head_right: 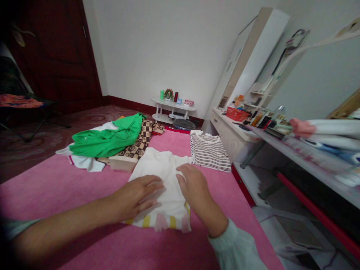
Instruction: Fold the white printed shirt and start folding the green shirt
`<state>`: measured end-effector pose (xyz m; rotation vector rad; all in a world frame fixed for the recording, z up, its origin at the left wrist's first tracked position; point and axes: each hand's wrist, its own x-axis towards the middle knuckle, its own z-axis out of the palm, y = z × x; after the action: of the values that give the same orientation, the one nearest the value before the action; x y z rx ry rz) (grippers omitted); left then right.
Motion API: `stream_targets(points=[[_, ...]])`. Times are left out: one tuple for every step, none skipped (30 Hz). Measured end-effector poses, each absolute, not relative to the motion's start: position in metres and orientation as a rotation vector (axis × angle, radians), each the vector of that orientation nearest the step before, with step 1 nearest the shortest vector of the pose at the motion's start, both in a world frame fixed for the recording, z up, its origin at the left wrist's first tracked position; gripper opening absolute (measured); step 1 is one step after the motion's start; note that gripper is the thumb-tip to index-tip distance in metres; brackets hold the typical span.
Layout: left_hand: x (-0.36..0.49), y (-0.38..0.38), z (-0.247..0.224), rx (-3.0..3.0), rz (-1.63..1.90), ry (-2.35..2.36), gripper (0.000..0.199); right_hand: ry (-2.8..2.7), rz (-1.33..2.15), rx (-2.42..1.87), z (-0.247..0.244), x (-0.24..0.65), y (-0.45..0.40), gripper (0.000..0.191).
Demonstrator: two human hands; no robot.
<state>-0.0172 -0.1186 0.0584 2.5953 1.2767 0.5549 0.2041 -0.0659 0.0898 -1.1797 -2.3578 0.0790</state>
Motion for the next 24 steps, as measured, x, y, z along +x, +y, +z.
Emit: stream_targets(points=[[-0.011,-0.107,0.052,2.609,0.540,1.320,0.048,-2.295,0.102,-1.099,0.087,0.194,-0.061,0.031],[-0.005,-0.096,0.044,2.614,0.508,1.366,0.057,-2.268,0.123,-1.043,0.080,0.185,-0.055,0.038],[-0.002,-0.087,0.036,2.620,0.465,1.407,0.062,-2.273,0.140,-1.029,0.070,0.180,-0.049,0.045],[0.000,-0.080,0.029,2.624,0.433,1.434,0.065,-2.311,0.155,-1.067,0.058,0.178,-0.044,0.052],[0.001,-0.076,0.022,2.631,0.415,1.445,0.065,-2.369,0.160,-1.147,0.044,0.179,-0.038,0.057],[0.000,-0.073,0.017,2.637,0.410,1.445,0.065,-2.408,0.149,-1.276,0.032,0.181,-0.032,0.061],[-0.002,-0.071,0.013,2.642,0.412,1.433,0.064,-2.434,0.124,-1.401,0.022,0.185,-0.026,0.063],[-0.004,-0.071,0.011,2.645,0.418,1.412,0.064,-2.438,0.082,-1.510,0.015,0.190,-0.020,0.065],[-0.005,-0.071,0.010,2.645,0.423,1.386,0.064,-2.432,0.038,-1.593,0.011,0.194,-0.014,0.065],[-0.007,-0.070,0.010,2.638,0.429,1.366,0.064,-2.423,0.003,-1.647,0.011,0.197,-0.009,0.063],[-0.008,-0.068,0.010,2.622,0.439,1.364,0.064,-2.406,-0.018,-1.683,0.013,0.199,-0.004,0.059],[-0.009,-0.065,0.009,2.594,0.461,1.390,0.064,-2.381,-0.021,-1.711,0.016,0.201,0.001,0.051],[-0.011,-0.060,0.009,2.554,0.491,1.446,0.064,-2.345,-0.020,-1.727,0.020,0.201,0.005,0.042],[-0.014,-0.054,0.009,2.502,0.529,1.526,0.063,-2.290,-0.026,-1.733,0.022,0.201,0.008,0.035],[-0.017,-0.047,0.009,2.446,0.566,1.618,0.061,-2.220,-0.049,-1.731,0.022,0.201,0.011,0.031],[-0.022,-0.039,0.009,2.393,0.597,1.712,0.057,-2.142,-0.085,-1.726,0.021,0.201,0.013,0.028],[-0.028,-0.031,0.010,2.343,0.616,1.807,0.052,-2.071,-0.131,-1.721,0.019,0.202,0.014,0.027],[-0.035,-0.022,0.012,2.297,0.619,1.895,0.048,-2.011,-0.177,-1.723,0.015,0.202,0.015,0.029],[-0.042,-0.015,0.015,2.250,0.609,1.979,0.046,-1.969,-0.217,-1.734,0.012,0.202,0.014,0.031],[-0.049,-0.008,0.018,2.205,0.593,2.056,0.046,-1.948,-0.245,-1.752,0.009,0.202,0.014,0.033],[-0.055,-0.002,0.022,2.160,0.573,2.122,0.048,-1.942,-0.263,-1.766,0.008,0.202,0.013,0.036],[-0.060,0.003,0.025,2.120,0.550,2.175,0.050,-1.950,-0.274,-1.773,0.008,0.202,0.011,0.037],[-0.064,0.006,0.028,2.091,0.528,2.209,0.052,-1.970,-0.278,-1.767,0.008,0.202,0.010,0.038],[-0.066,0.009,0.030,2.074,0.509,2.229,0.053,-2.002,-0.276,-1.749,0.010,0.202,0.010,0.038]])
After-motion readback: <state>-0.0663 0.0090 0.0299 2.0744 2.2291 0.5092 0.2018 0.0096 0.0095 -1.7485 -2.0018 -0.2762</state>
